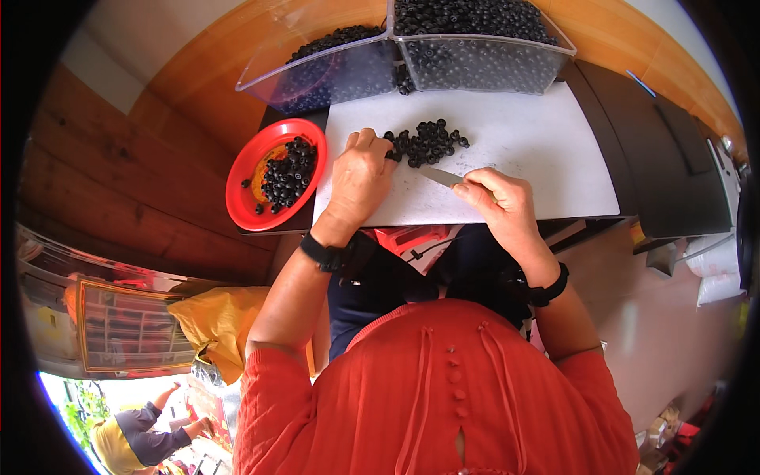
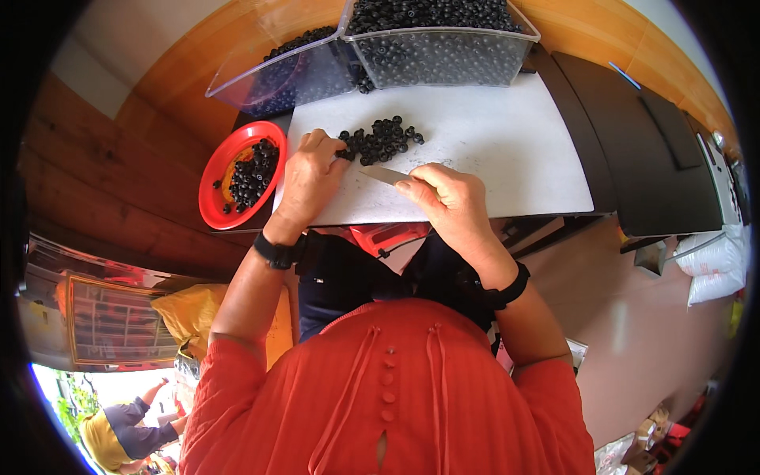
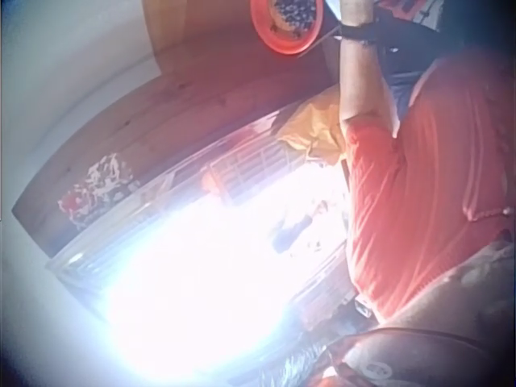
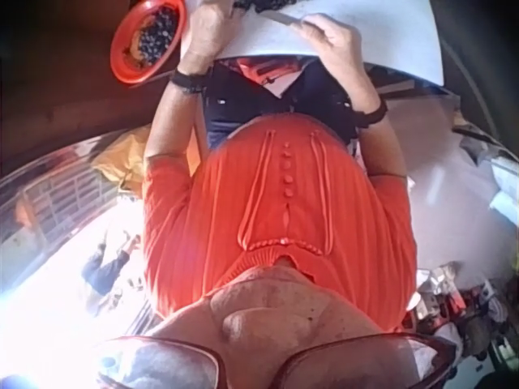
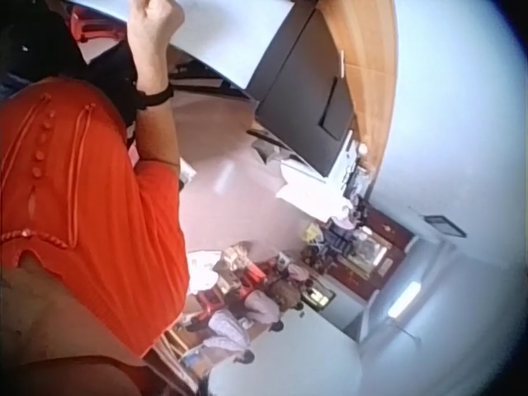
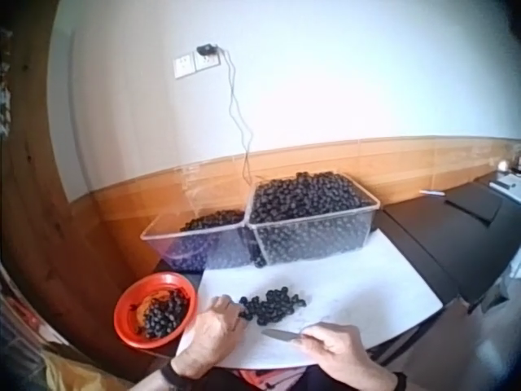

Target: The recorder is sorting and cleaning small dark round objects, possibly berries or seeds, using a small blade.

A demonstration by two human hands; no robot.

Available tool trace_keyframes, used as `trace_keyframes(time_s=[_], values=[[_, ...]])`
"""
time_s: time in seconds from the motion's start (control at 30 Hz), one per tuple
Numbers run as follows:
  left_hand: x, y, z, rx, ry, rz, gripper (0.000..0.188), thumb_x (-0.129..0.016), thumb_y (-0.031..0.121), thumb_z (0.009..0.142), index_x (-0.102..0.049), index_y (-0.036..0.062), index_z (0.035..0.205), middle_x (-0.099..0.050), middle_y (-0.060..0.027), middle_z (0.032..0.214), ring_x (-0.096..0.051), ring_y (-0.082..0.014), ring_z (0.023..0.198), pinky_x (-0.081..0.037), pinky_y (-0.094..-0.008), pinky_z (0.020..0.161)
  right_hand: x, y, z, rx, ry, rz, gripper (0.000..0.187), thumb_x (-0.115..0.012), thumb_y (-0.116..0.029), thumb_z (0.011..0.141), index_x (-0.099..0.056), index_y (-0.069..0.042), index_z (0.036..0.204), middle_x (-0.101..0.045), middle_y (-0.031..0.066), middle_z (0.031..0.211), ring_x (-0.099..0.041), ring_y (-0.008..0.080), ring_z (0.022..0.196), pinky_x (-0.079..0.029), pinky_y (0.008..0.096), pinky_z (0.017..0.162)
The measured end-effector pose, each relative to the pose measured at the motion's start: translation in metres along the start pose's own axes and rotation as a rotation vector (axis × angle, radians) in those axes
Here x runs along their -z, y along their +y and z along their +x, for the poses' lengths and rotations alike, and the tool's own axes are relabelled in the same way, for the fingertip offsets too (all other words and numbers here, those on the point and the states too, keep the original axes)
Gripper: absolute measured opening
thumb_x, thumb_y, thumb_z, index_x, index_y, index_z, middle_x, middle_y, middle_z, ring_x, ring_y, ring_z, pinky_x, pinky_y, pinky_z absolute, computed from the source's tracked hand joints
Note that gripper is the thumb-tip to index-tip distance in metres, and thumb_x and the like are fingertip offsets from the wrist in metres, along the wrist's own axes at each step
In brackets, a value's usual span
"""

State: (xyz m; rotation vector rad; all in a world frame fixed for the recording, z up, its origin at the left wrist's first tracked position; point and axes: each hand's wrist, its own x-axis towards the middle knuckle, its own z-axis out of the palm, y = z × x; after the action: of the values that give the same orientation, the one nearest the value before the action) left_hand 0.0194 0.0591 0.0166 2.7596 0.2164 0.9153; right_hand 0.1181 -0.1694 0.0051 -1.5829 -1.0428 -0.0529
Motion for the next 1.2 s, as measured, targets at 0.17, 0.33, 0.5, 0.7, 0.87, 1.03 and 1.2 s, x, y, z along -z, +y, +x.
trace_keyframes(time_s=[0.17,0.33,0.5,0.7,0.87,1.03,1.2], values=[[-0.007,0.0,0.006,-0.01,-0.036,0.081,0.017,-0.075,0.01,0.08,-0.072,0.0019,0.096,-0.063,-0.0148,0.101,-0.063,-0.0361,0.1,-0.057,-0.0458,0.08,0.002,0.0,0.0,0.02,-0.001,-0.065,0.021,-0.077,-0.016,0.092,-0.068,0.001,0.087,-0.06,0.01,0.069,-0.052,0.0192,0.055,-0.044,0.0325,0.055],[-0.001,-0.012,-0.002,0.106,-0.08,-0.071,0.018,-0.076,0.009,0.083,-0.072,0.0025,0.099,-0.064,-0.0137,0.093,-0.067,-0.0331,0.085,-0.054,-0.0425,0.076,0.002,0.001,0.001,0.038,-0.003,-0.075,0.02,-0.078,-0.017,0.092,-0.069,0.0,0.088,-0.062,0.0113,0.07,-0.056,0.0218,0.056,-0.045,0.0338,0.055],[-0.004,-0.008,-0.004,0.047,0.001,-0.034,0.017,-0.077,0.01,0.082,-0.072,0.0029,0.097,-0.064,-0.0128,0.091,-0.067,-0.0321,0.082,-0.054,-0.0415,0.074,0.001,0.001,0.0,0.042,-0.006,-0.103,0.019,-0.077,-0.017,0.092,-0.07,0.0,0.089,-0.062,0.0117,0.07,-0.057,0.0227,0.056,-0.044,0.0346,0.055],[-0.003,-0.009,-0.009,0.09,0.024,-0.03,0.014,-0.075,0.008,0.083,-0.073,0.0029,0.095,-0.064,-0.0121,0.092,-0.066,-0.0323,0.086,-0.054,-0.0419,0.076,0.0,0.002,-0.001,0.059,-0.006,-0.123,0.017,-0.077,-0.016,0.092,-0.07,0.0,0.089,-0.061,0.0117,0.071,-0.057,0.0229,0.057,-0.044,0.0347,0.055],[-0.004,-0.007,-0.006,-0.008,0.06,0.058,0.012,-0.073,0.005,0.083,-0.073,0.0032,0.095,-0.064,-0.0116,0.093,-0.066,-0.0327,0.087,-0.054,-0.0422,0.077,0.0,0.0,-0.002,0.045,-0.011,-0.11,0.018,-0.077,-0.016,0.092,-0.069,0.001,0.089,-0.062,0.0118,0.071,-0.057,0.0232,0.058,-0.044,0.0348,0.056],[-0.014,-0.008,-0.008,0.069,0.1,-0.039,0.009,-0.073,0.006,0.083,-0.074,0.0041,0.091,-0.062,-0.0112,0.094,-0.065,-0.0331,0.089,-0.054,-0.0449,0.077,-0.001,-0.001,-0.002,0.053,-0.014,-0.14,0.018,-0.076,-0.015,0.093,-0.069,0.001,0.09,-0.062,0.012,0.072,-0.057,0.0231,0.058,-0.045,0.0345,0.056],[-0.015,-0.009,-0.004,0.018,0.064,0.021,0.008,-0.071,0.006,0.08,-0.067,0.0027,0.086,-0.061,-0.0142,0.096,-0.063,-0.0351,0.094,-0.056,-0.0471,0.073,-0.001,0.002,-0.002,0.062,-0.004,-0.131,0.017,-0.077,-0.015,0.092,-0.069,0.001,0.09,-0.061,0.0115,0.071,-0.056,0.0231,0.058,-0.045,0.0345,0.056]])
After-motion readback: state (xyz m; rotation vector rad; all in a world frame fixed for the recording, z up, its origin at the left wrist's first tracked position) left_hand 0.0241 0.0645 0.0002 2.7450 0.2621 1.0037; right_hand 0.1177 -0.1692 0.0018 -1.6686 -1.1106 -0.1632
